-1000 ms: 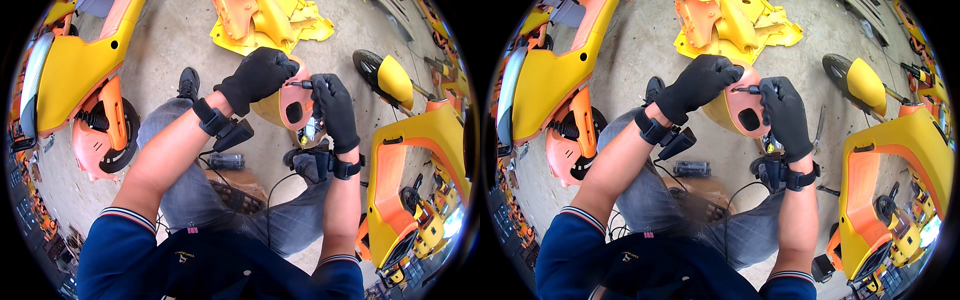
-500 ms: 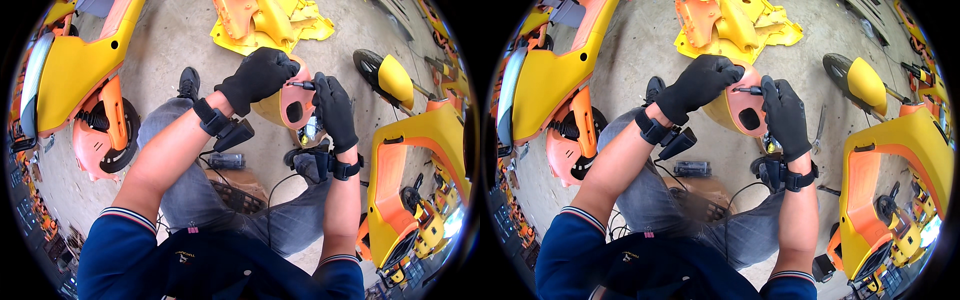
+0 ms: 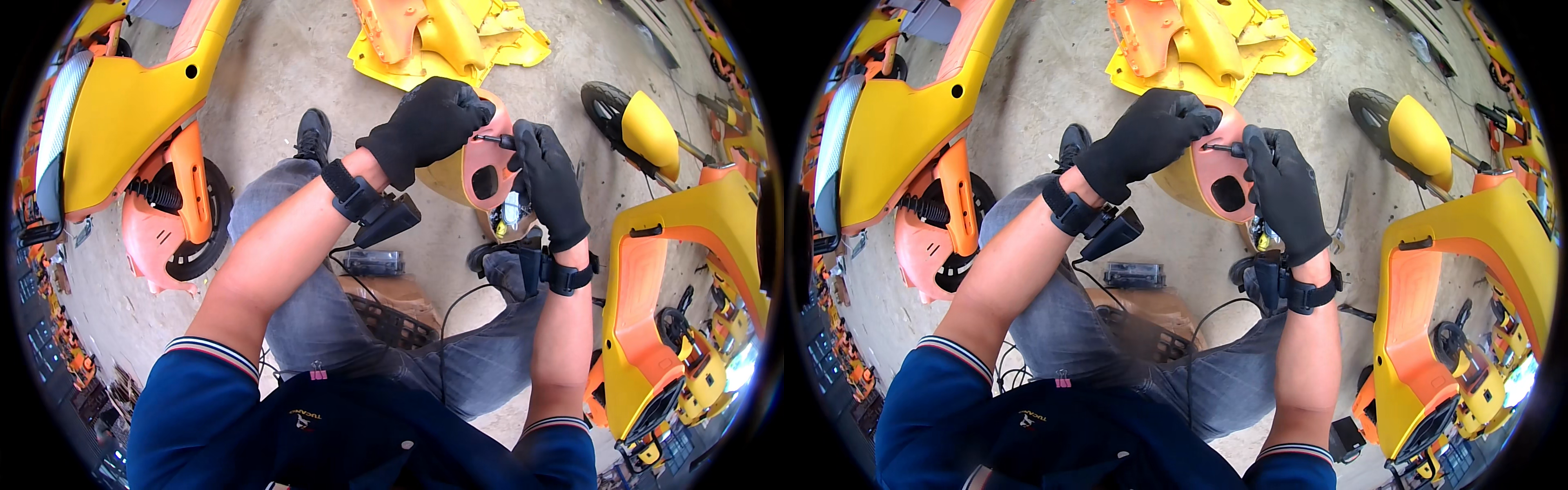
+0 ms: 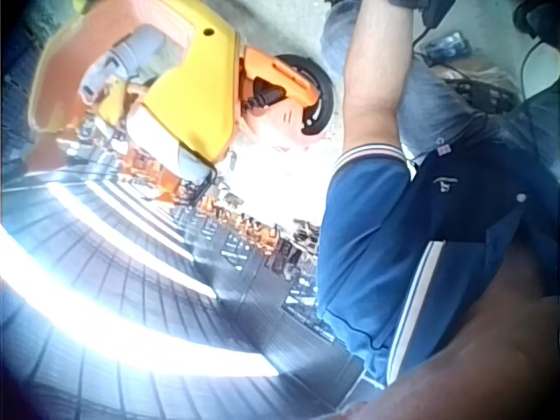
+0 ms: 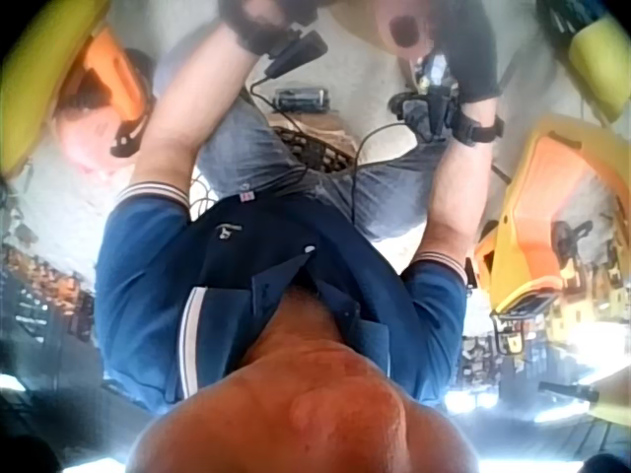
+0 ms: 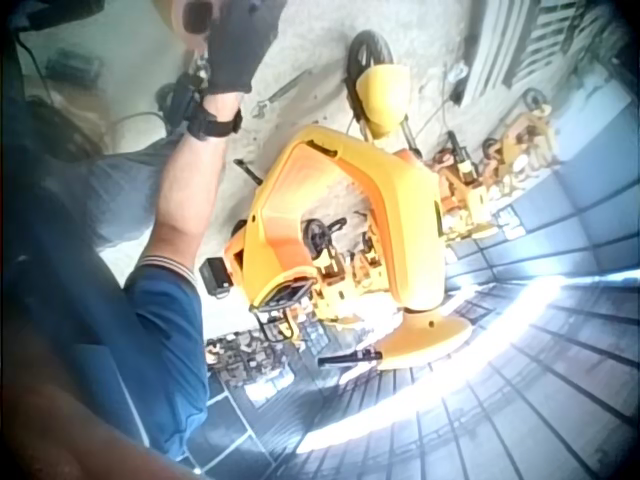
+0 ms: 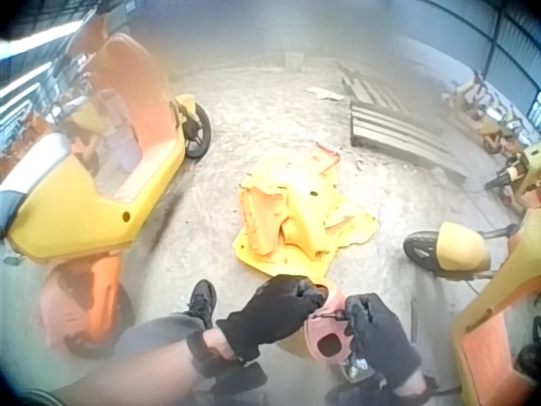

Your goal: The person sits on the floor and uses a screwdriver to remove screws from yellow and orange scooter body panels. They detach a metal bracket from an orange panel and then work on a yellow panel, removing screws and setting the parts aside.

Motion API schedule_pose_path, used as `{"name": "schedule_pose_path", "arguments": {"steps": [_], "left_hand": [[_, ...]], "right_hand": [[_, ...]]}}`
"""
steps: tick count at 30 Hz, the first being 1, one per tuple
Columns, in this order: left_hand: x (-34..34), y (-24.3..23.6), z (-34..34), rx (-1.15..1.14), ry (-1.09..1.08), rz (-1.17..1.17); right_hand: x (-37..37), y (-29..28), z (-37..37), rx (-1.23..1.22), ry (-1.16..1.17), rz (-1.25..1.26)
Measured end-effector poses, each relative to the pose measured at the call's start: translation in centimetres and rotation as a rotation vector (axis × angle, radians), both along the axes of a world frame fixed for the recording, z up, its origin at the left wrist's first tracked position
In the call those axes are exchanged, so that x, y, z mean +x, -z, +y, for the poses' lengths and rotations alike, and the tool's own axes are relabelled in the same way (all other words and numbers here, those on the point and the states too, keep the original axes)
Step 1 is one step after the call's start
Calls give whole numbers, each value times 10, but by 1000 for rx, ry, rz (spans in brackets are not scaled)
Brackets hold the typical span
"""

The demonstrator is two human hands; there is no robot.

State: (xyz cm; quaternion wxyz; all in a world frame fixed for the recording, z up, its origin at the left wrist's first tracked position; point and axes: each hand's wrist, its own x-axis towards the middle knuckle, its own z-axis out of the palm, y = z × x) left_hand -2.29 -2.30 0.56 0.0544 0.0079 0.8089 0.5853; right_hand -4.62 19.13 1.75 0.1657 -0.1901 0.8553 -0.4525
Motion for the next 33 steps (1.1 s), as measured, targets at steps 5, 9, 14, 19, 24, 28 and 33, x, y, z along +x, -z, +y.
{"name": "schedule_pose_path", "arguments": {"steps": [5,9,14,19,24,28,33], "left_hand": [[0,5,-2,-53,-35,100],[-1,3,-1,15,-35,41],[-2,13,-5,-154,82,316],[-1,3,-3,-48,22,66],[1,0,-3,24,-9,4],[-1,3,-2,14,-18,7],[-1,9,-5,-63,32,126]], "right_hand": [[1,-12,-8,-221,187,-384],[2,-12,-7,-412,203,-403],[6,-18,-18,-204,234,-430],[-3,15,7,234,-212,493],[1,-10,-7,-335,180,-418],[5,-10,-10,-406,210,-375],[8,-18,-19,-118,272,-411]]}}
